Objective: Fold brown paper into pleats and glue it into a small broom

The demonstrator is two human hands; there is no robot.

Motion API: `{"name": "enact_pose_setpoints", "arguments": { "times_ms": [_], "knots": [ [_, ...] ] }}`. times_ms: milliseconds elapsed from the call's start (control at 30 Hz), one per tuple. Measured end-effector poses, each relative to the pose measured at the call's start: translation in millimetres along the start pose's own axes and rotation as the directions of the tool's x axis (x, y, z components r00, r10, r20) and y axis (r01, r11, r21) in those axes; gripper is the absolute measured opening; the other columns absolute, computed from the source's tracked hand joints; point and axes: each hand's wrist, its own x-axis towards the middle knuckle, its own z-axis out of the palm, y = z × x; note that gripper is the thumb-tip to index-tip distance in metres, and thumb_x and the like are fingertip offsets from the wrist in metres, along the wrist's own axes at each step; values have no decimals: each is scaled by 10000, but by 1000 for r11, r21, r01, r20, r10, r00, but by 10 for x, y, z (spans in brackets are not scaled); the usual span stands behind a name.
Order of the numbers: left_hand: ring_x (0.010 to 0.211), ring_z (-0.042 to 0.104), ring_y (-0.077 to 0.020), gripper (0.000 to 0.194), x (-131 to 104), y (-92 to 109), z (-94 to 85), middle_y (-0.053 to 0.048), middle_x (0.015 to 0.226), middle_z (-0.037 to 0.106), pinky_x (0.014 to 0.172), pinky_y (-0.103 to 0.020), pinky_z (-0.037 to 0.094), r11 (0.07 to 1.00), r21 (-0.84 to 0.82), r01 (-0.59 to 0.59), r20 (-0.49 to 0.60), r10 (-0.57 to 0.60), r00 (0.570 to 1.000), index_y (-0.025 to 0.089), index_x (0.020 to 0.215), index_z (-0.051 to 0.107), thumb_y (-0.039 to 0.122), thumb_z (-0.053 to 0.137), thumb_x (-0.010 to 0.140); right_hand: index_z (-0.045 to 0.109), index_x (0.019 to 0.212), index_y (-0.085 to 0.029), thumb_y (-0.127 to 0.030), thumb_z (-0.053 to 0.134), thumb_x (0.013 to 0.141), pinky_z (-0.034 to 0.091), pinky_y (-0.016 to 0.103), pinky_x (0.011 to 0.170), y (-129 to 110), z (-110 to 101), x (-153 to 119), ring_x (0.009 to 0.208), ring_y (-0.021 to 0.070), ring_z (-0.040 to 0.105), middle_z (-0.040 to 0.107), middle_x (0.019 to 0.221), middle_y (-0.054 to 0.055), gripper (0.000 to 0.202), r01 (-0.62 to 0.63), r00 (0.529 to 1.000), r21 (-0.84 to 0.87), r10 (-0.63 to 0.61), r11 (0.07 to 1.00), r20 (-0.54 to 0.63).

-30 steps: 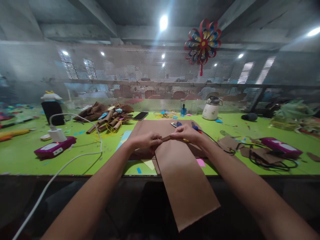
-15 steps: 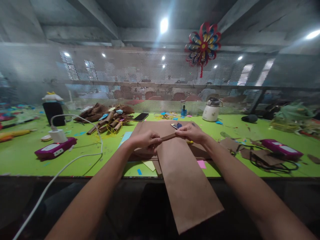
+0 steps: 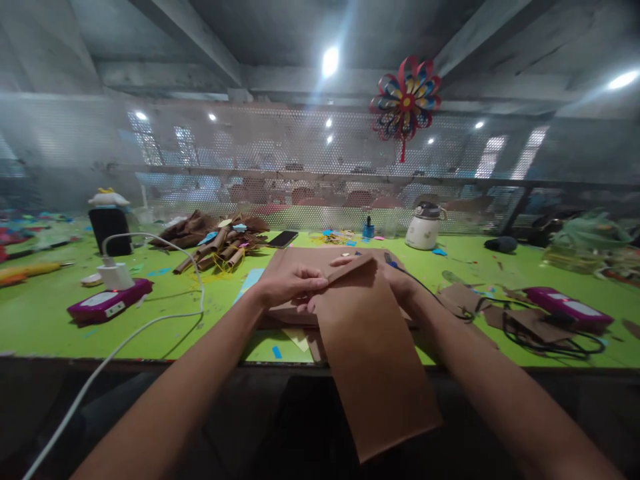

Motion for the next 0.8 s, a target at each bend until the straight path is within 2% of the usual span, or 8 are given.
{"name": "enact_pose_setpoints", "arguments": {
  "times_ms": [67, 200, 333, 433, 533, 633, 700, 800],
  "knots": [
    [450, 442, -75, 367, 23, -34, 64, 8, 540, 563, 476, -225, 323, 998, -53, -31, 27, 32, 999, 156, 693, 563, 496, 570, 832, 654, 1074, -159, -365, 685, 743, 501, 333, 711, 7, 79, -1, 733, 177, 627, 698, 842, 66, 392, -15, 999, 4, 15, 1000, 43],
    [637, 533, -120, 325, 63, -86, 172, -18, 700, 630, 607, -255, 397, 998, -34, -56, 12, 57, 998, 142, 777, 653, 467, 645, 778, 692, 904, -144, -356, 716, 708, 485, 283, 625, 36, 125, 23, 661, 149, 601, 675, 760, 41, 289, 106, 993, -34, -104, 994, 52],
    [803, 580, -165, 319, 69, -93, 87, -56, 906, 681, 720, -281, 427, 997, 58, -42, 24, 41, 999, 156, 940, 700, 426, 657, 775, 684, 825, -146, -340, 725, 709, 460, 247, 619, 31, 94, 33, 674, 128, 573, 641, 736, 21, 229, 139, 990, -87, -136, 986, 38],
    [784, 588, -161, 318, 89, -117, -87, -74, 896, 683, 702, -275, 432, 993, 78, -85, -188, 99, 977, 146, 958, 693, 402, 664, 771, 669, 818, -149, -372, 710, 727, 420, 230, 587, 21, 59, 39, 626, 102, 521, 601, 712, 4, 244, 68, 998, -136, -69, 988, -6],
    [776, 599, -156, 372, 134, -152, -226, -82, 873, 677, 680, -266, 439, 984, 48, -169, -449, 172, 877, 138, 968, 671, 464, 613, 798, 660, 772, -131, -396, 670, 752, 369, 227, 562, 24, 22, 55, 577, 85, 444, 546, 657, -14, 266, -25, 998, -328, 43, 944, 49],
    [825, 614, -173, 426, 170, -158, -229, -93, 889, 679, 717, -280, 451, 977, 99, -187, -540, 211, 815, 137, 943, 667, 525, 536, 826, 650, 726, -122, -378, 591, 798, 340, 226, 554, 61, 2, 88, 571, 87, 403, 512, 627, -22, 273, -39, 987, -562, 121, 826, 110],
    [819, 610, -180, 403, 173, -144, -148, -89, 881, 683, 713, -279, 446, 963, 232, -134, -494, 236, 837, 140, 899, 682, 511, 554, 808, 653, 745, -123, -345, 539, 823, 333, 226, 550, 114, 4, 118, 577, 94, 401, 520, 635, -19, 262, -5, 987, -676, 113, 737, 116],
    [632, 551, -150, 328, 155, -131, 15, -32, 667, 640, 591, -254, 398, 900, 435, -10, -326, 168, 930, 146, 872, 704, 438, 582, 785, 674, 814, -127, -287, 500, 836, 346, 232, 566, 220, 27, 159, 608, 114, 444, 575, 675, 0, 237, 47, 996, -783, 33, 620, 86]
  ]
}}
